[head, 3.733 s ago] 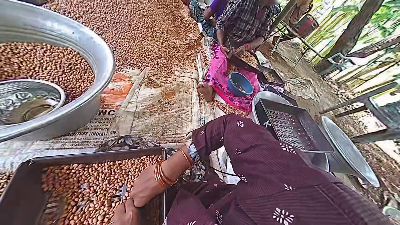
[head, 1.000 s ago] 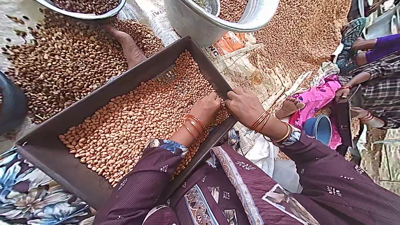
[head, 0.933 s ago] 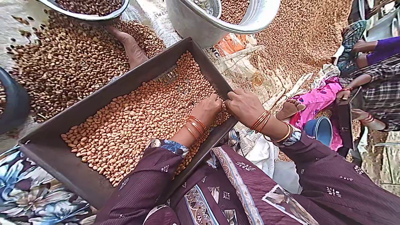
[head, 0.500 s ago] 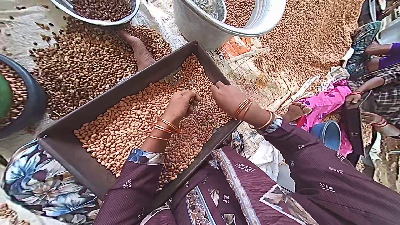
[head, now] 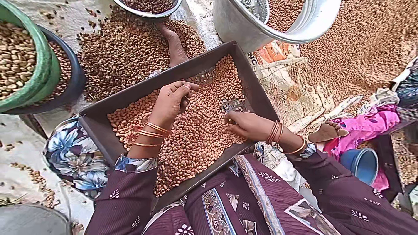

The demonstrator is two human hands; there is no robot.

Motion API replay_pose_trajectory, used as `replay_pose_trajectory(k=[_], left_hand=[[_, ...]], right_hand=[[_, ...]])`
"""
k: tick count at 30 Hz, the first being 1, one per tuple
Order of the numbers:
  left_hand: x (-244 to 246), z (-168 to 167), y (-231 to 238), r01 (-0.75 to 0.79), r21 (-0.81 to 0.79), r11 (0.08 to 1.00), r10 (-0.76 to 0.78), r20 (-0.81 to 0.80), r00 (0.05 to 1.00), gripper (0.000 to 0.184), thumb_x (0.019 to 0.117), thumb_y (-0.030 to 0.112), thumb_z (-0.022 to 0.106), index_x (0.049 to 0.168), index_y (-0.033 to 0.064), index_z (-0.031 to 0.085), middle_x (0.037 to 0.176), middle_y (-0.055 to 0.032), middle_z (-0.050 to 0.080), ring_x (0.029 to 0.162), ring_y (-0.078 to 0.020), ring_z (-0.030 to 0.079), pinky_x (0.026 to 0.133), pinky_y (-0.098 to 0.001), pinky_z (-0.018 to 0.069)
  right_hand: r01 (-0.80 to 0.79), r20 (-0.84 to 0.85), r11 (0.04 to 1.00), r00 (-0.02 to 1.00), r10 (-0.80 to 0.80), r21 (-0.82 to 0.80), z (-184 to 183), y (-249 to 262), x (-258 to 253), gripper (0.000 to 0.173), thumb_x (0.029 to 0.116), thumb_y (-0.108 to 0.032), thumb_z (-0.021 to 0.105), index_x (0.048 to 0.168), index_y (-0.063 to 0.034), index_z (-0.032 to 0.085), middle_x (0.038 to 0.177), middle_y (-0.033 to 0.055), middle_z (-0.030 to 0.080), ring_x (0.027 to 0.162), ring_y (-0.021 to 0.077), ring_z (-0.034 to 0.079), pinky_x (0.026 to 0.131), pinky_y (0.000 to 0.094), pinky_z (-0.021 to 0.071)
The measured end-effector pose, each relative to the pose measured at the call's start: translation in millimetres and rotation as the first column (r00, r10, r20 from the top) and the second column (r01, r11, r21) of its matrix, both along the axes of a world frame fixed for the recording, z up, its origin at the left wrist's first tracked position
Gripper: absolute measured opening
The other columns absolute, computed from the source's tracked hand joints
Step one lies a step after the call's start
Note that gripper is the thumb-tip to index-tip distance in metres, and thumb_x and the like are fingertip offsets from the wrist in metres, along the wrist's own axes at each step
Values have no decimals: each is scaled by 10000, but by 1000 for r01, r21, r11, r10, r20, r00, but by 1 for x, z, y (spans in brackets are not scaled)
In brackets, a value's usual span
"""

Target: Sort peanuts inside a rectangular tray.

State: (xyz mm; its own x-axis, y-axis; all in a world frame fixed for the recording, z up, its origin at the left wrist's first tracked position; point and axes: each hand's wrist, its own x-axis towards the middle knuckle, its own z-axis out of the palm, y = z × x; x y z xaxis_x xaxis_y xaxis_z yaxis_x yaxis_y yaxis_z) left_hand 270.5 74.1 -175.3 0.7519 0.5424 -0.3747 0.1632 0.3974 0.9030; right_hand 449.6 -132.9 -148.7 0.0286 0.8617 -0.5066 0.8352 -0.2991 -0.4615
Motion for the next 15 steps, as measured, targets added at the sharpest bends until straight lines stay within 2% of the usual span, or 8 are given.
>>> replay_pose_trajectory(k=[2, 4, 6, 8, 10, 12, 14, 15], left_hand=[[0, -1, -4, 29, 46, 999, -29, 1, 1000, 308, 1110, 135, 403, 1076, 80, 704, 709, 60, 527, 500, -1, 422, 442, -124, 344], [-3, 0, -7, 57, 119, 991, -60, 24, 998, 276, 1097, 124, 439, 1053, 76, 707, 655, 73, 501, 473, 7, 392, 430, -129, 323], [-9, -1, -6, 96, 221, 971, -106, 35, 994, 247, 1082, 124, 470, 1039, 83, 709, 630, 88, 491, 472, 13, 386, 443, -134, 321], [-15, -2, -5, 133, 298, 945, -143, 9, 990, 230, 1078, 153, 500, 1052, 97, 721, 647, 89, 524, 492, 11, 408, 461, -139, 332], [-19, -4, -8, 161, 346, 924, -161, -30, 987, 231, 1077, 193, 521, 1047, 112, 735, 655, 92, 563, 496, 10, 430, 463, -142, 346], [-22, -10, -10, 176, 372, 911, -169, -51, 984, 254, 1079, 233, 522, 1019, 119, 741, 656, 97, 588, 495, 13, 441, 463, -148, 353], [-24, -15, -12, 181, 398, 900, -175, -52, 983, 293, 1082, 278, 517, 961, 128, 738, 652, 105, 594, 501, 19, 446, 473, -150, 355], [-24, -16, -13, 181, 414, 892, -177, -49, 983, 317, 1085, 300, 509, 921, 139, 727, 639, 111, 574, 499, 18, 440, 473, -155, 350]], right_hand=[[2, -221, 968, 974, 56, 251, 2, 2, -1, 309, 1038, -162, 519, 1322, -49, 561, 1192, 55, 688, 944, 113, 707, 822, 319, 618], [55, -12, 944, 998, -54, 326, 16, 1, 4, 284, 1054, -125, 501, 1318, -55, 576, 1180, 84, 689, 882, 168, 712, 758, 368, 611], [94, 264, 979, 954, -141, 183, 17, 0, 14, 203, 1061, -152, 531, 1204, -34, 616, 1027, 152, 687, 831, 325, 707, 692, 520, 561], [83, 361, 990, 932, -36, -114, 9, 0, 18, 260, 1075, -244, 541, 1128, -7, 633, 939, 198, 684, 859, 404, 702, 711, 594, 536], [-63, 214, 986, 972, 96, -156, -1, -4, 10, 225, 1054, -226, 577, 1041, -22, 670, 886, 147, 687, 829, 332, 700, 719, 528, 546], [-123, -137, 990, 982, 131, 65, -6, -7, 0, 165, 1018, -125, 564, 1074, -45, 697, 921, 59, 707, 788, 182, 692, 717, 388, 575], [-5, -431, 982, 898, 88, 189, 1, 0, -4, 221, 1050, -63, 494, 1195, -18, 655, 1087, 63, 727, 803, 104, 747, 699, 302, 666], [58, -422, 967, 905, 53, 246, 6, 3, -1, 235, 1059, -50, 479, 1220, -8, 645, 1130, 83, 716, 823, 116, 754, 708, 306, 675]])
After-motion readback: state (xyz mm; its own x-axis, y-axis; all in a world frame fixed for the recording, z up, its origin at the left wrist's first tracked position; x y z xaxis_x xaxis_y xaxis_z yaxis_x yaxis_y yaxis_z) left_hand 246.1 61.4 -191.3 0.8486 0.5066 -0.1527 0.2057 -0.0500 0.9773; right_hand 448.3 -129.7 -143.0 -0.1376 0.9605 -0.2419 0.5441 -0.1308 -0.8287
